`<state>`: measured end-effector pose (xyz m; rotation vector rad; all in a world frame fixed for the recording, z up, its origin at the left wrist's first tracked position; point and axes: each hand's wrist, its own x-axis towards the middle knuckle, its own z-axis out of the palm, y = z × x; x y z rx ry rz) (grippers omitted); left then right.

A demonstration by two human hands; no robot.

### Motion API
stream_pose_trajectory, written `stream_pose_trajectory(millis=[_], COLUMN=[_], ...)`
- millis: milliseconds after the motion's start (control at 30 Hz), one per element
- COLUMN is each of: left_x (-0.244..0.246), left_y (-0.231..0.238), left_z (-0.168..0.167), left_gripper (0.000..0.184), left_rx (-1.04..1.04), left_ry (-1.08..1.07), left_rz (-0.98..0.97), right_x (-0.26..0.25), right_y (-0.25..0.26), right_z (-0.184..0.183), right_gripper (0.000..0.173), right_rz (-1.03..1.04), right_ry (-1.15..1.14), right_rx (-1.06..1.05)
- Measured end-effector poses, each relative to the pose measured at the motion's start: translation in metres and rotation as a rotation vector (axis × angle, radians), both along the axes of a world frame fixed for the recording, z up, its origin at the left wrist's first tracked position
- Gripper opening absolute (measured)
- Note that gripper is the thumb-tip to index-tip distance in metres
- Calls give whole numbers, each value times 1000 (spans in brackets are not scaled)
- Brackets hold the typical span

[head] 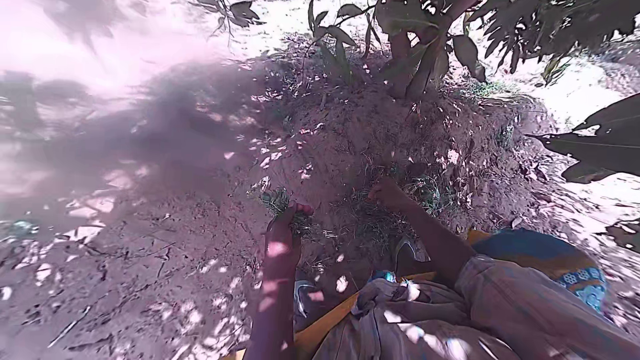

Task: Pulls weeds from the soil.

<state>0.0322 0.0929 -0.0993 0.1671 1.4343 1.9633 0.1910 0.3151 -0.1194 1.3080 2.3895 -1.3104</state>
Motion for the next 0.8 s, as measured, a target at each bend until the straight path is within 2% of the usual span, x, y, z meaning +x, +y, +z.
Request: stream_pose_trajectory(millis=[133, 300, 433, 567, 700, 800], left_x=[5, 8, 10, 22, 26, 25], left_y=[8, 18, 25, 34, 34, 32], left_z=[2, -8, -9, -3, -1, -6], left_gripper=[31, 31, 35, 28, 32, 34], left_rx=[-87, -90, -72, -59, -35, -52], left_ry=[-60, -104, -135, -192, -112, -51], left_rz=[26, -29, -103, -91, -113, -73], right_x=[-8, -19, -16, -11, -12, -10], right_y=[3, -15, -34, -44, -52, -40], right_z=[0, 25, 26, 19, 22, 20], right_gripper=[27, 25, 27, 27, 28, 26], right_rz=[-15, 148, 256, 330, 437, 361], right_ry=[190, 549, 636, 584, 471, 376], right_rx=[-65, -257, -291, -249, -204, -203])
